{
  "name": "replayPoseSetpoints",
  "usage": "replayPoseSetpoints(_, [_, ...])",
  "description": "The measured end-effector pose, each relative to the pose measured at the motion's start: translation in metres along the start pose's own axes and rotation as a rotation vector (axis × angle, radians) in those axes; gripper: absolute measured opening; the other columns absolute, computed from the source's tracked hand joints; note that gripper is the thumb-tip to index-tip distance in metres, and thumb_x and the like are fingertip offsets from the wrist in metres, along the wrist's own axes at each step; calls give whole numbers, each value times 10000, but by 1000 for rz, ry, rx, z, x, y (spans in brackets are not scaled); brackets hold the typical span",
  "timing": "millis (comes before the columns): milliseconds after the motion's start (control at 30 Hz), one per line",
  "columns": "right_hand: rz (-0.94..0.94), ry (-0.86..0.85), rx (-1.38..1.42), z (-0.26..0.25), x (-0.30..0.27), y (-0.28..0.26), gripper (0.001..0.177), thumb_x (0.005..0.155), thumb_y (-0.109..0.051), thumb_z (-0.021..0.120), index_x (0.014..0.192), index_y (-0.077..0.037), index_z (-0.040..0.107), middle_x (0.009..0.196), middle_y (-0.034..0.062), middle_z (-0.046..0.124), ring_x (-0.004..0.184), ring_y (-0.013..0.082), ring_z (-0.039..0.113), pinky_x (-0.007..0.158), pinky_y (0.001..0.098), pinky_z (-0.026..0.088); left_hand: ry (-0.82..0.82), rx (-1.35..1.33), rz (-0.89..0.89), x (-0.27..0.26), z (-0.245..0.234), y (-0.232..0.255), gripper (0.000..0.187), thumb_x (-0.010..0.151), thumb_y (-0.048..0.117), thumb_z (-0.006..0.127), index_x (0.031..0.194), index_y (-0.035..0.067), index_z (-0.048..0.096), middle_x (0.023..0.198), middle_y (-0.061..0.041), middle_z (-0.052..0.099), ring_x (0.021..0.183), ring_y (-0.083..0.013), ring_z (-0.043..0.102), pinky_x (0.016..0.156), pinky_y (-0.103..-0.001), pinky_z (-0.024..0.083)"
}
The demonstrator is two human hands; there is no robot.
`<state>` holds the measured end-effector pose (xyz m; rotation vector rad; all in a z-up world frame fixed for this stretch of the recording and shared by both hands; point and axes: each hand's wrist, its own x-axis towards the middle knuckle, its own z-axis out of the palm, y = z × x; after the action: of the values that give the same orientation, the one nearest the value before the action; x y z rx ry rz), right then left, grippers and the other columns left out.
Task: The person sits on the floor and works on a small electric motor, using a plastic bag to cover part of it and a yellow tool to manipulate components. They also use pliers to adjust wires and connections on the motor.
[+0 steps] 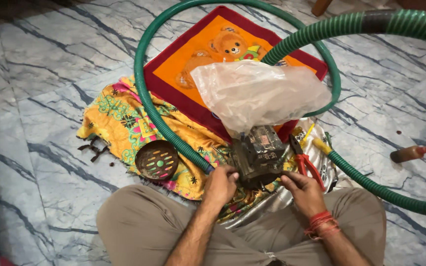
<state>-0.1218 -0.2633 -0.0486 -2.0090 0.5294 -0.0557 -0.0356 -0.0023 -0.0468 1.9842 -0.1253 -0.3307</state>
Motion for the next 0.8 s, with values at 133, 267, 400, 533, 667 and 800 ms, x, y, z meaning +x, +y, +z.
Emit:
replayPoseSetpoints(133, [16,-15,64,3,-1,-2,335,917,-195,727,1179,11,760,996,66,811,896,110,695,828,277,540,-79,-60,19,-6,-13,8,322,805,194,811,1091,53,763,991,-148,783,915,-267,779,817,-372,584])
replayPoseSetpoints(267, [26,-5,65,0,-1,-4,330,899,-155,744,1182,15,758,1025,68,811,925,112,703,853,270,538,-128,-90,-6,-13,-21,26,388,746,215,845,1089,60,753,936,-124,789,821,-243,804,745,-355,608])
replayPoseSetpoints(400, [11,15,113,7,-2,-4,314,876,-106,765,1157,35,764,1005,90,813,896,131,719,828,279,557,-4,61,79,-20,-24,39,304,790,283,843,997,64,802,813,-150,777,741,-295,771,700,-388,573])
replayPoseSetpoints(533, [12,65,197,12,0,-6,297,859,-75,764,1133,39,764,996,88,812,888,131,727,826,278,561,83,106,182,-21,-24,50,280,781,271,843,951,51,803,807,-165,755,746,-332,745,672,-422,565])
replayPoseSetpoints(667, [-16,119,136,15,-2,-8,265,853,-63,776,1099,36,782,957,92,812,852,129,712,802,283,556,120,155,200,-28,-22,52,178,832,200,776,950,69,800,804,-149,758,750,-333,741,681,-426,568])
replayPoseSetpoints(800, [-34,143,48,17,-3,-13,258,851,-71,776,1094,14,787,919,83,816,824,112,708,783,282,555,92,221,205,-28,-20,52,141,853,153,727,958,85,792,819,-128,763,748,-319,738,675,-427,564])
